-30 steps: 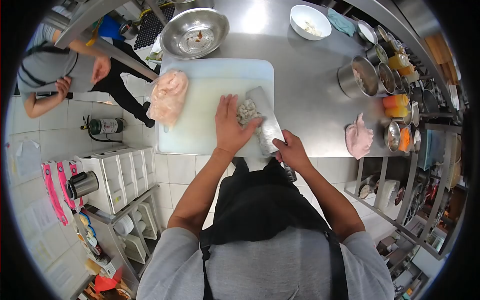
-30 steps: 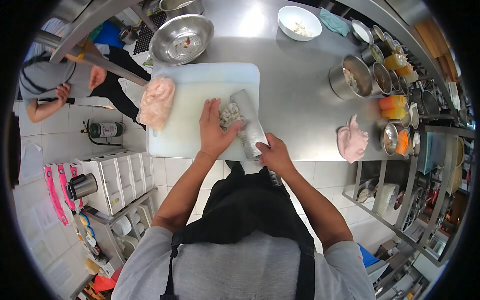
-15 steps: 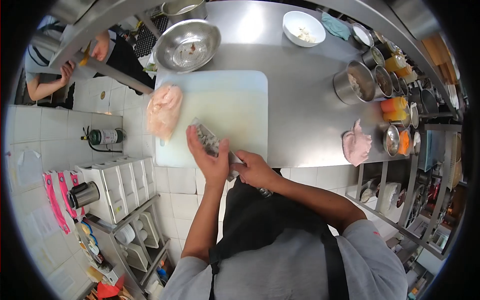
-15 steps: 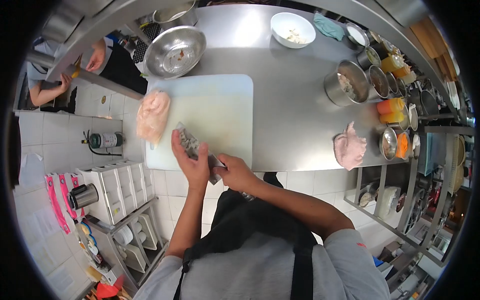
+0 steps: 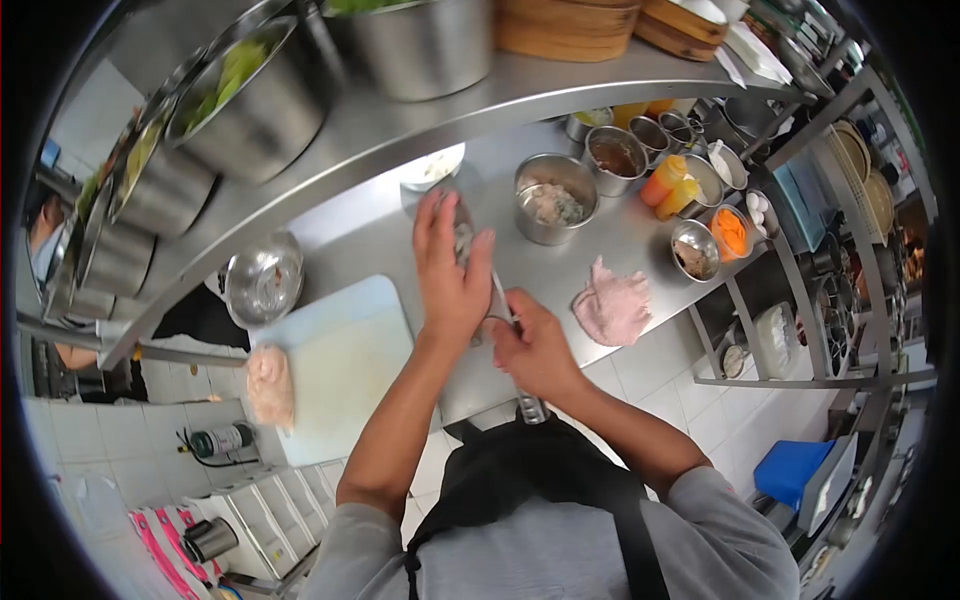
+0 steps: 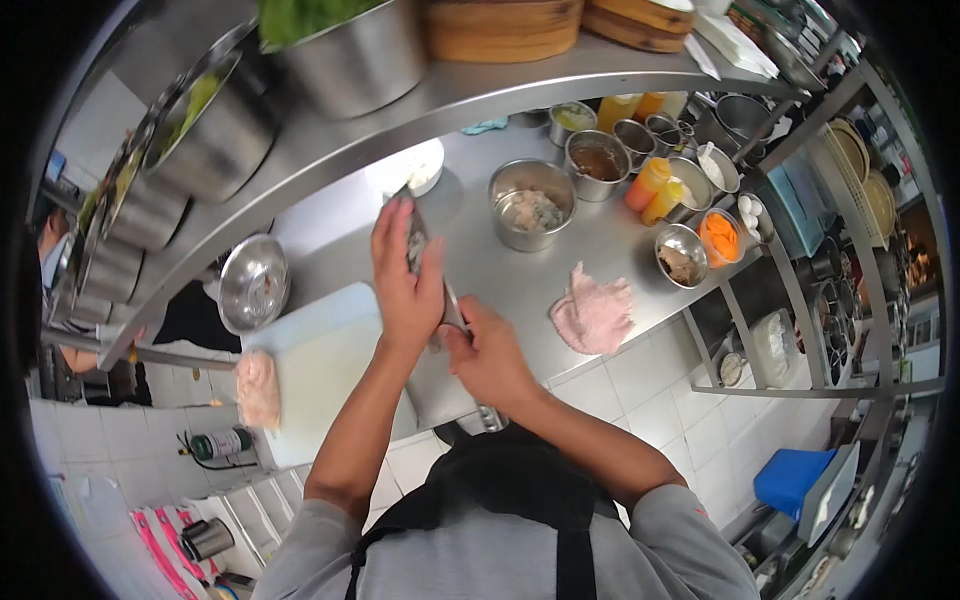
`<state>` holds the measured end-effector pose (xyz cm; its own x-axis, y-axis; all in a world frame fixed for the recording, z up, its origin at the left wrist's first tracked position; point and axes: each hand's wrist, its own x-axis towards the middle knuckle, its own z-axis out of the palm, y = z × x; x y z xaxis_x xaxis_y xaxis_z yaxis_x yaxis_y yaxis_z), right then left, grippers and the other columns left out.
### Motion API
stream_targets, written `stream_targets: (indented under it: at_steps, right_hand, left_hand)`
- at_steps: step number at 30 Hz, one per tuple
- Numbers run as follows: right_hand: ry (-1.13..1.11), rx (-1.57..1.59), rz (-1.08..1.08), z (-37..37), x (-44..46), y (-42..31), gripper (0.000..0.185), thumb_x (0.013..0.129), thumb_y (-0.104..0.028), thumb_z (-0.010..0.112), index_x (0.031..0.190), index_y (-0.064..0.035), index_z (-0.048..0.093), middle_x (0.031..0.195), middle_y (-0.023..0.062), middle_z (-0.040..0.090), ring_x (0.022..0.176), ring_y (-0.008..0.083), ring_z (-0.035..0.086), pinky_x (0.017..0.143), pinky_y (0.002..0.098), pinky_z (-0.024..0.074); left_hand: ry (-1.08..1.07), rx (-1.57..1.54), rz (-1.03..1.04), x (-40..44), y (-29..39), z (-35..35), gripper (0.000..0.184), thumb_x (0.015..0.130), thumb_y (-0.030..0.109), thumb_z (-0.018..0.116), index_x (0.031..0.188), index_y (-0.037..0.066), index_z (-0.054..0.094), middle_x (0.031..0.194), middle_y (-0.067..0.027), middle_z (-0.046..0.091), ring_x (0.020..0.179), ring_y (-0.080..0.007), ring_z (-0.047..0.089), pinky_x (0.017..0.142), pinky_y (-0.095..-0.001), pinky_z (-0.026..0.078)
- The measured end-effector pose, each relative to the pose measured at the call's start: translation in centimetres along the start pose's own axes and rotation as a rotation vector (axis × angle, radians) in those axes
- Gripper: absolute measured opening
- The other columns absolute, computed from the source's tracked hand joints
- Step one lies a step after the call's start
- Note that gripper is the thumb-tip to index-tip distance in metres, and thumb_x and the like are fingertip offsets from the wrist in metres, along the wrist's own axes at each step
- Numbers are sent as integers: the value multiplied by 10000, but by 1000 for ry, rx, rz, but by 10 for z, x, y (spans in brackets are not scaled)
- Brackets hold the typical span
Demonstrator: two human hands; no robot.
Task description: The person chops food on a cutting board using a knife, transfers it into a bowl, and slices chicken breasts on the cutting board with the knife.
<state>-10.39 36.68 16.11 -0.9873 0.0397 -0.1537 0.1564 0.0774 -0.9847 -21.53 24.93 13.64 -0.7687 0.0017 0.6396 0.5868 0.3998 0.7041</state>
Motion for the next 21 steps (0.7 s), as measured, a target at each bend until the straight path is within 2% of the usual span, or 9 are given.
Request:
stream_targets:
  at_steps: [3, 4, 6, 9, 12, 15, 18, 20, 21]
  right_hand:
    - [96, -6, 28, -50, 10, -12, 125, 1064, -73, 638, 1099, -27, 527, 766, 24, 594, 570, 103, 606, 515, 295, 498]
    - [154, 24, 49, -65, 14, -11, 142, 1038, -74, 668, 1099, 10, 570, 748, 99, 600, 584, 158, 660, 505, 341, 492]
    - [200, 80, 104, -97, 17, -9, 132, 1045, -90, 660, 1094, -3, 574, 766, 73, 599, 588, 151, 656, 505, 334, 498]
    - [240, 178, 215, -140, 14, 5, 129, 1055, -105, 647, 1119, -5, 596, 851, 53, 610, 595, 134, 637, 517, 320, 508]
    - [258, 226, 283, -174, 4, 11, 161, 1056, -89, 638, 1168, 25, 614, 907, 66, 626, 591, 129, 624, 531, 313, 501]
    - [263, 297, 282, -193, 1, 17, 170, 1059, -96, 637, 1184, 19, 623, 911, 63, 644, 587, 130, 619, 531, 309, 495]
    - [252, 318, 276, -203, 7, 22, 182, 1057, -96, 643, 1203, 11, 630, 925, 57, 670, 593, 122, 612, 542, 304, 495]
    - [271, 293, 225, -208, 9, 26, 184, 1053, -100, 654, 1209, -4, 635, 932, 46, 683, 595, 115, 606, 546, 304, 497]
    - [262, 285, 197, -209, 11, 29, 185, 1052, -102, 659, 1212, -11, 638, 936, 40, 690, 596, 112, 603, 548, 303, 498]
  left_hand:
    - [-44, -37, 75, 43, 5, 69, 447, 1036, 114, 691, 1464, 15, 607, 1506, -239, 585, 1381, -417, 572, 1159, -448, 455]
    - [-55, -55, 87, 53, 5, 93, 409, 1042, 137, 684, 1428, 14, 630, 1468, -241, 611, 1345, -421, 590, 1136, -464, 472]
    - [-71, -89, 105, 68, -5, 142, 347, 1052, 184, 672, 1354, 13, 675, 1392, -244, 664, 1274, -430, 625, 1089, -496, 507]
    - [-301, -65, -76, 76, -65, 216, 290, 1070, 263, 671, 1187, 15, 766, 1097, -193, 766, 1003, -357, 735, 938, -438, 568]
    - [-673, 186, -388, 77, -110, 247, 351, 1047, 362, 700, 1046, 24, 797, 850, -167, 756, 814, -343, 741, 814, -433, 578]
    - [-663, 77, -461, 67, -122, 259, 379, 1009, 416, 735, 990, 44, 804, 769, -172, 733, 757, -353, 732, 756, -440, 566]
    - [-617, 77, -307, 45, -135, 265, 382, 1009, 430, 723, 988, 57, 805, 833, -200, 744, 774, -378, 735, 748, -480, 566]
    - [-744, 322, -232, 38, -138, 267, 347, 1009, 376, 691, 888, 66, 790, 893, -211, 762, 841, -424, 747, 762, -544, 580]
    - [-772, 402, -228, 29, -136, 267, 358, 994, 390, 678, 845, 86, 795, 891, -204, 773, 839, -420, 754, 769, -554, 593]
